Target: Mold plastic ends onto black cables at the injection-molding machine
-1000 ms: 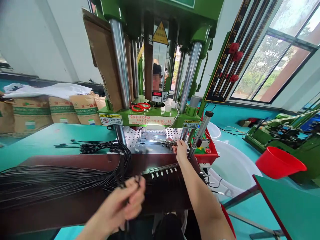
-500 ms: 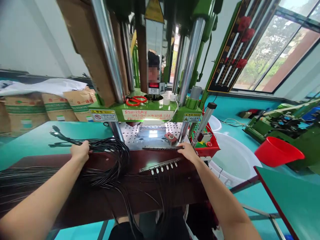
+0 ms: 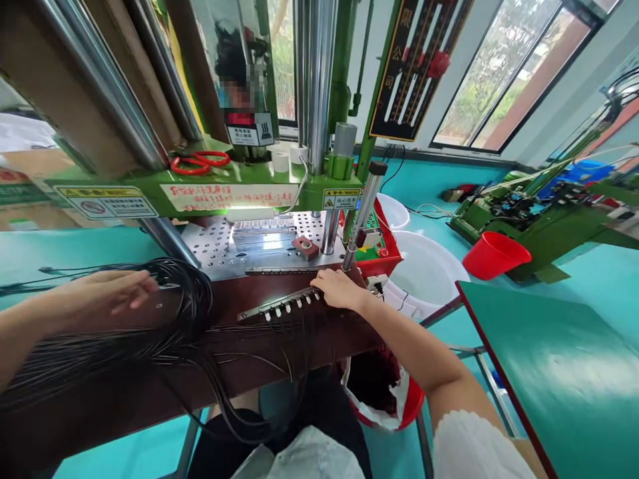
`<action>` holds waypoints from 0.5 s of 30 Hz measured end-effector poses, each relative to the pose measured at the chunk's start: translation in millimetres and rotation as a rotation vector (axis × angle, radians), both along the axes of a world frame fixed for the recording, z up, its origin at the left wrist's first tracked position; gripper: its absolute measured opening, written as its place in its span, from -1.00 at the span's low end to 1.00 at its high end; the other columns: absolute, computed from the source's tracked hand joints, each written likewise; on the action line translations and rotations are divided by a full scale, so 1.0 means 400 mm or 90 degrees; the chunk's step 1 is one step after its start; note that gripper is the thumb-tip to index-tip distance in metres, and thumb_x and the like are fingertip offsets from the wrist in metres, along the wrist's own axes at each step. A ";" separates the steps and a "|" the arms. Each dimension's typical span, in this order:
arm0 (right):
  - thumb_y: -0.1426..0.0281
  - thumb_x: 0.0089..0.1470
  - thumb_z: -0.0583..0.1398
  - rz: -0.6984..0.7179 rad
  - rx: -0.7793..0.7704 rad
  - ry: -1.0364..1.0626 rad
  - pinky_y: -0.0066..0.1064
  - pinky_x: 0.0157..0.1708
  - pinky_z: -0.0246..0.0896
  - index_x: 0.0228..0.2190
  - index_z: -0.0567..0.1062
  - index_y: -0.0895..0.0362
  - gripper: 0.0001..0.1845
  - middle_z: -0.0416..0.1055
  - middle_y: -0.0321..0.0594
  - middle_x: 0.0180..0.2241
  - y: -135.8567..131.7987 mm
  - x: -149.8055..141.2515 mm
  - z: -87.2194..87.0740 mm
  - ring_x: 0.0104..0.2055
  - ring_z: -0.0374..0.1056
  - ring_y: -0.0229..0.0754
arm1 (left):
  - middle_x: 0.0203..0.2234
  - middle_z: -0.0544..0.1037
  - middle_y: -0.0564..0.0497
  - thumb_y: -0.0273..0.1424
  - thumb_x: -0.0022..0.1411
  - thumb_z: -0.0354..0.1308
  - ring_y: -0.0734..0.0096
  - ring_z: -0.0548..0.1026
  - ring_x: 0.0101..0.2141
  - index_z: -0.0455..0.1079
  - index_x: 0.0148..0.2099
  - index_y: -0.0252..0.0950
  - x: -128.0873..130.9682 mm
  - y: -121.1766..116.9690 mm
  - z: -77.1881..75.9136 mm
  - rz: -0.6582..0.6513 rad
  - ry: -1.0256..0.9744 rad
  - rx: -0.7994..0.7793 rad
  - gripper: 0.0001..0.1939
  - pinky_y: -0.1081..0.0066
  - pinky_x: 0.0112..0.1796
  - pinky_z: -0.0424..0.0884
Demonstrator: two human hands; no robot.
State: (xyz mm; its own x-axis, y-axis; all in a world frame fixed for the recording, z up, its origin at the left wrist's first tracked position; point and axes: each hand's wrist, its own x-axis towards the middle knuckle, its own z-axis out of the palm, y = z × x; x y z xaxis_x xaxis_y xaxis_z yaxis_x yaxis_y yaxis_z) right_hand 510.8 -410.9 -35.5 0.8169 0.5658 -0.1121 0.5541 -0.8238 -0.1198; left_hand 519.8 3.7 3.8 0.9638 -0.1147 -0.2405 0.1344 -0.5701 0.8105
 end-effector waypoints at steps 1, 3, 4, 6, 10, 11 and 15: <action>0.64 -0.10 0.05 0.004 -0.052 -0.006 -0.28 -0.12 0.05 -0.09 0.38 0.15 -0.52 0.32 -0.09 -0.16 0.010 -0.004 0.010 -0.10 0.21 -0.10 | -0.68 0.34 0.21 -0.14 0.18 -0.14 0.65 0.22 -0.64 0.33 -0.33 -0.34 -0.030 -0.043 0.019 -0.078 0.040 -0.022 -0.61 0.66 -0.57 0.13; 0.61 -0.10 0.06 -0.010 -0.097 0.001 -0.29 -0.19 0.07 -0.16 0.42 0.16 -0.59 0.35 -0.07 -0.20 0.030 -0.006 0.035 -0.15 0.25 -0.07 | -0.62 0.38 0.18 -0.12 0.16 -0.14 0.59 0.28 -0.56 0.35 -0.31 -0.31 -0.101 -0.141 0.043 -0.203 0.085 -0.026 -0.62 0.63 -0.53 0.16; 0.59 -0.11 0.08 -0.016 -0.105 0.013 -0.30 -0.23 0.09 -0.22 0.45 0.16 -0.64 0.36 -0.06 -0.22 0.038 -0.005 0.049 -0.18 0.28 -0.06 | -0.56 0.42 0.14 -0.11 0.15 -0.13 0.53 0.34 -0.49 0.37 -0.31 -0.29 -0.139 -0.192 0.044 -0.275 0.064 -0.007 -0.61 0.58 -0.47 0.22; 0.57 -0.16 0.10 -0.036 -0.111 0.034 -0.35 -0.34 0.11 -0.34 0.48 0.17 -0.73 0.40 -0.07 -0.30 0.049 -0.001 0.078 -0.27 0.32 -0.06 | -0.37 0.48 0.03 -0.06 0.13 -0.08 0.37 0.38 -0.32 0.42 -0.27 -0.26 -0.213 -0.289 0.024 -0.393 -0.004 0.116 -0.58 0.42 -0.26 0.27; 0.58 -0.19 0.08 -0.105 -0.102 0.033 -0.39 -0.44 0.08 -0.40 0.47 0.19 -0.75 0.44 -0.07 -0.41 0.048 0.007 0.129 -0.35 0.34 -0.05 | -0.27 0.44 -0.18 0.11 0.00 -0.05 0.08 0.30 -0.20 0.42 -0.14 -0.36 -0.305 -0.421 -0.069 -0.364 -0.235 0.289 -0.34 0.14 -0.15 0.21; 0.58 -0.19 0.07 -0.123 -0.090 0.022 -0.39 -0.42 0.08 -0.38 0.46 0.19 -0.74 0.44 -0.07 -0.39 0.044 0.009 0.140 -0.32 0.34 -0.05 | -0.25 0.43 -0.20 0.13 -0.02 -0.06 0.05 0.28 -0.18 0.40 -0.09 -0.38 -0.311 -0.438 -0.090 -0.346 -0.254 0.280 -0.29 0.11 -0.14 0.20; 0.57 -0.18 0.05 -0.194 -0.012 -0.025 -0.42 -0.35 0.08 -0.29 0.43 0.14 -0.66 0.43 -0.16 -0.25 0.029 0.035 0.177 -0.21 0.32 -0.10 | -0.23 0.43 -0.20 0.10 -0.08 0.07 0.05 0.28 -0.16 0.38 -0.10 -0.40 -0.277 -0.485 -0.124 -0.316 -0.216 0.115 -0.30 0.09 -0.11 0.19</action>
State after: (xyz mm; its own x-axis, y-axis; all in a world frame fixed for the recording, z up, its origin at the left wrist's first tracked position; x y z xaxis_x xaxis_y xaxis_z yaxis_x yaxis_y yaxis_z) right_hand 524.9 -399.2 35.5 0.9524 0.2927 -0.0853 0.2856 -0.9545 -0.0857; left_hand 409.0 -190.3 -45.9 0.8320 -0.5546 0.0122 -0.4297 -0.6304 0.6465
